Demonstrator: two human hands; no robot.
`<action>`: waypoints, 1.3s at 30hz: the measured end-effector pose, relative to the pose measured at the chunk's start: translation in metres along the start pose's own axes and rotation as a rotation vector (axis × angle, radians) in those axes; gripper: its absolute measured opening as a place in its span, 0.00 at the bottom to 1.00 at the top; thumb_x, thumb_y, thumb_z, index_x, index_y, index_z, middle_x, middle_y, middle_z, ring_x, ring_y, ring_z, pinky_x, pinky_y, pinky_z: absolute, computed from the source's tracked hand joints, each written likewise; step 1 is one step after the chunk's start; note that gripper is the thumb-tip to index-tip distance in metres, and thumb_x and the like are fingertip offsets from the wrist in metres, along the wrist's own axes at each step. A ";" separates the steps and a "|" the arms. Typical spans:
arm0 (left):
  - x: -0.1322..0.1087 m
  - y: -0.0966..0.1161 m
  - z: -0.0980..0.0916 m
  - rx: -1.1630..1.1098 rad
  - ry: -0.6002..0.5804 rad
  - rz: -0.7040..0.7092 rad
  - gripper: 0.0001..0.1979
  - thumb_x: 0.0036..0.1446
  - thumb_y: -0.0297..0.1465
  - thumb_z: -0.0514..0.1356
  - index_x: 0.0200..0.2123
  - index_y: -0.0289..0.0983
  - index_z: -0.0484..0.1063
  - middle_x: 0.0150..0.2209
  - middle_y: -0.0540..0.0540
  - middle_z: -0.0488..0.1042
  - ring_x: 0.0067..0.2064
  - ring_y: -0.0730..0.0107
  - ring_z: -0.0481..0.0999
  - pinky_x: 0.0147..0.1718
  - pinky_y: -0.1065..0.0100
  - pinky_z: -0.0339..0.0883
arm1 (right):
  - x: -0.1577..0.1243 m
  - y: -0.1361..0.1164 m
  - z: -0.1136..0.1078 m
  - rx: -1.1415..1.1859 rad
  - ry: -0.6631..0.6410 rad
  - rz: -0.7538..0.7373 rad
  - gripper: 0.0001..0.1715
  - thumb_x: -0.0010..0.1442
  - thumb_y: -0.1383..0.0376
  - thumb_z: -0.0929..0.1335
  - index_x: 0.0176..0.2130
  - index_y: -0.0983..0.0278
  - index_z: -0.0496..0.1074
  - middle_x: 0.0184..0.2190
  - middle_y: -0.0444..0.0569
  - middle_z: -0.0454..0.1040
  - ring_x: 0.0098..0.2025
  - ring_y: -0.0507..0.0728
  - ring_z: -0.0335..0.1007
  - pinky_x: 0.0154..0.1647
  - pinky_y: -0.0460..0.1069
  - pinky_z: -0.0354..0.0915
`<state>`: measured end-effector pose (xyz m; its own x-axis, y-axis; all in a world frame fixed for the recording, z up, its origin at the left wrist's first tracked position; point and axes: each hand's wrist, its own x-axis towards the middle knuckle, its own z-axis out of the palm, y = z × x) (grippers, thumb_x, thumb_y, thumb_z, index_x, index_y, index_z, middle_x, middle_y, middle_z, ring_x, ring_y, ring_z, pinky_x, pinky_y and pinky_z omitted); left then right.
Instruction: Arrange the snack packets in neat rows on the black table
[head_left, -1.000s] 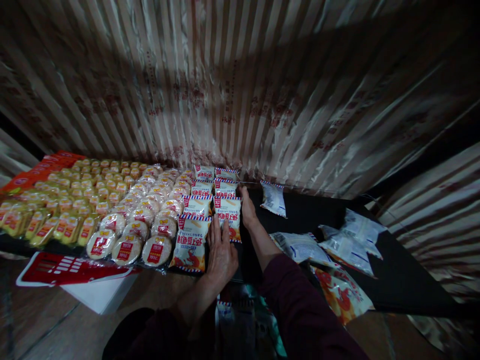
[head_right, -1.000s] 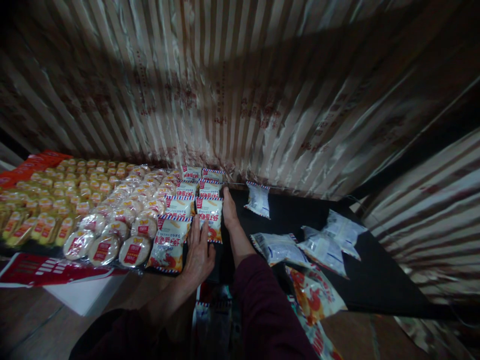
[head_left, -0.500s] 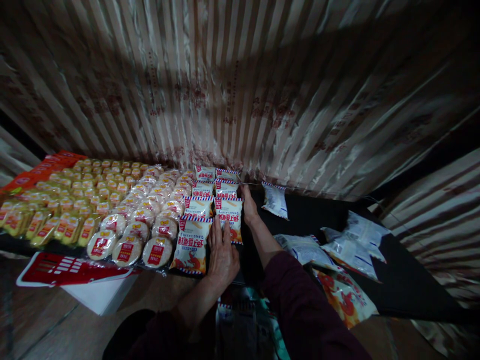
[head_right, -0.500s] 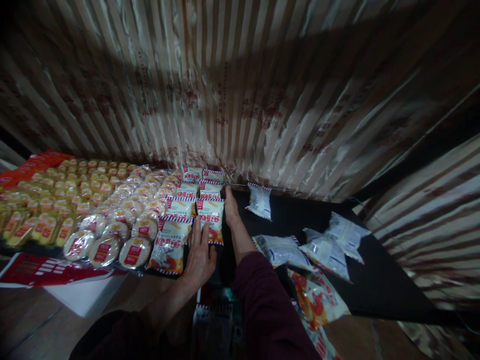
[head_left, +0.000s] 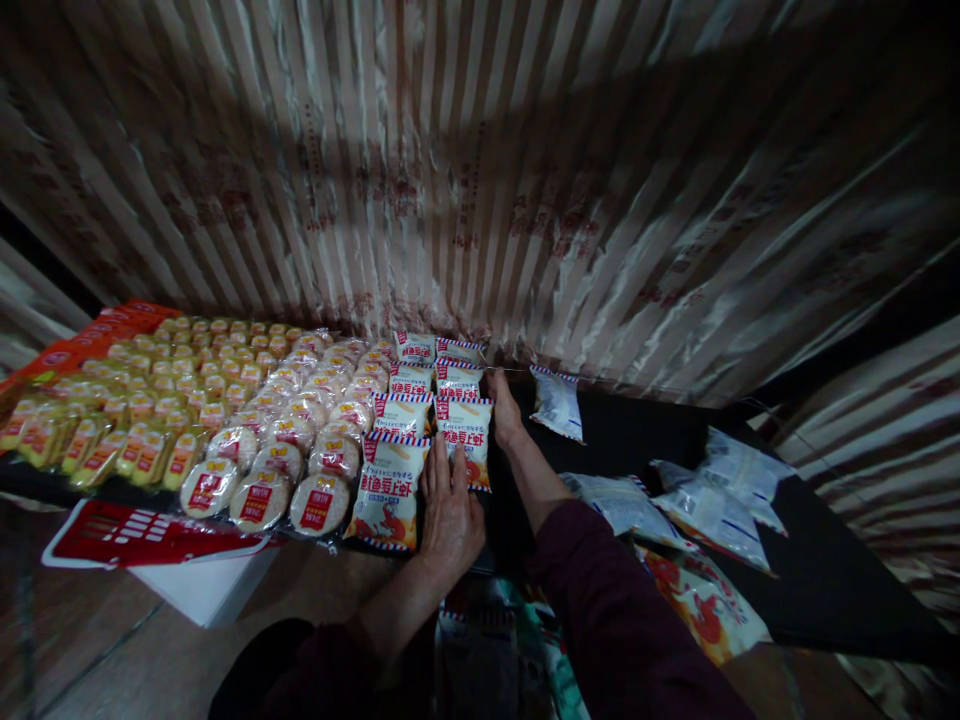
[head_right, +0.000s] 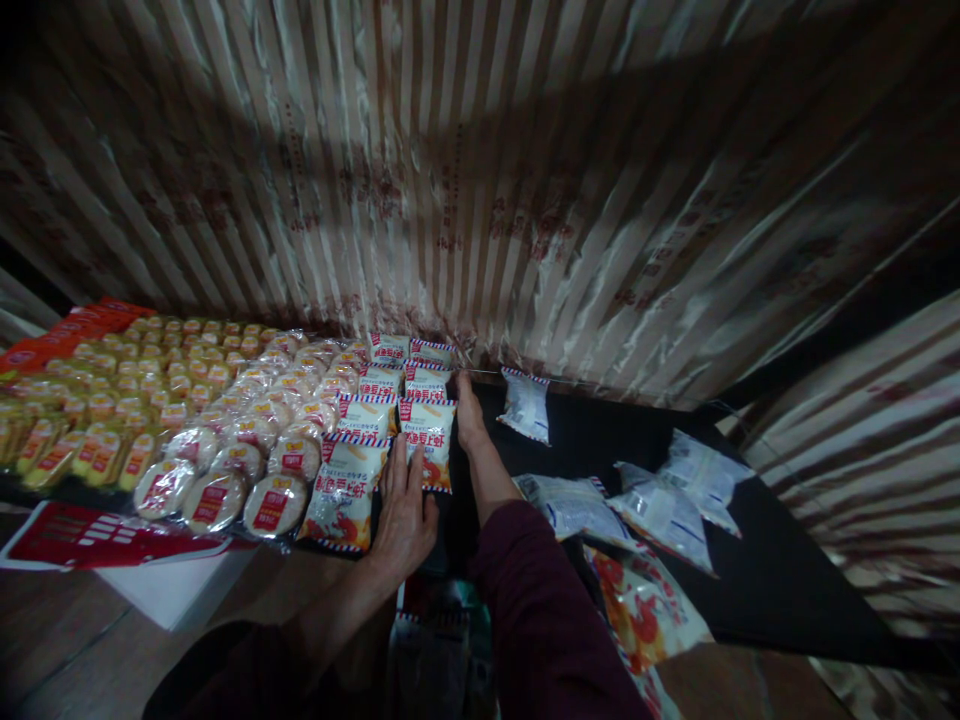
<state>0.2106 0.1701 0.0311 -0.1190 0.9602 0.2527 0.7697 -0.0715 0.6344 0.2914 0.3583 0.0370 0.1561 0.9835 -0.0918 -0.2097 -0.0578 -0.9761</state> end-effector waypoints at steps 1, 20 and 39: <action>0.000 0.000 0.000 0.002 0.000 -0.001 0.36 0.52 0.21 0.51 0.65 0.31 0.47 0.69 0.36 0.34 0.69 0.52 0.35 0.64 0.49 0.43 | -0.001 -0.002 0.001 0.014 -0.006 0.040 0.34 0.51 0.41 0.66 0.42 0.66 0.77 0.41 0.52 0.79 0.53 0.60 0.70 0.55 0.53 0.64; 0.000 0.001 -0.002 0.008 0.062 0.052 0.35 0.51 0.21 0.52 0.64 0.30 0.50 0.69 0.33 0.36 0.69 0.48 0.39 0.63 0.47 0.44 | -0.050 0.009 -0.025 -0.056 0.041 -0.091 0.37 0.58 0.44 0.60 0.55 0.65 0.68 0.55 0.50 0.71 0.58 0.57 0.64 0.61 0.53 0.57; -0.036 0.011 0.005 -0.094 0.016 0.329 0.29 0.51 0.19 0.48 0.59 0.30 0.59 0.68 0.34 0.45 0.69 0.57 0.40 0.63 0.48 0.48 | -0.173 0.008 -0.061 -0.264 0.071 -0.062 0.32 0.59 0.47 0.61 0.53 0.63 0.70 0.57 0.52 0.68 0.61 0.58 0.61 0.64 0.54 0.52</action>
<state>0.2261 0.1361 0.0254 0.1156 0.8772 0.4661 0.7074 -0.4021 0.5813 0.3214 0.1770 0.0328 0.2297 0.9726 -0.0348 0.0598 -0.0498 -0.9970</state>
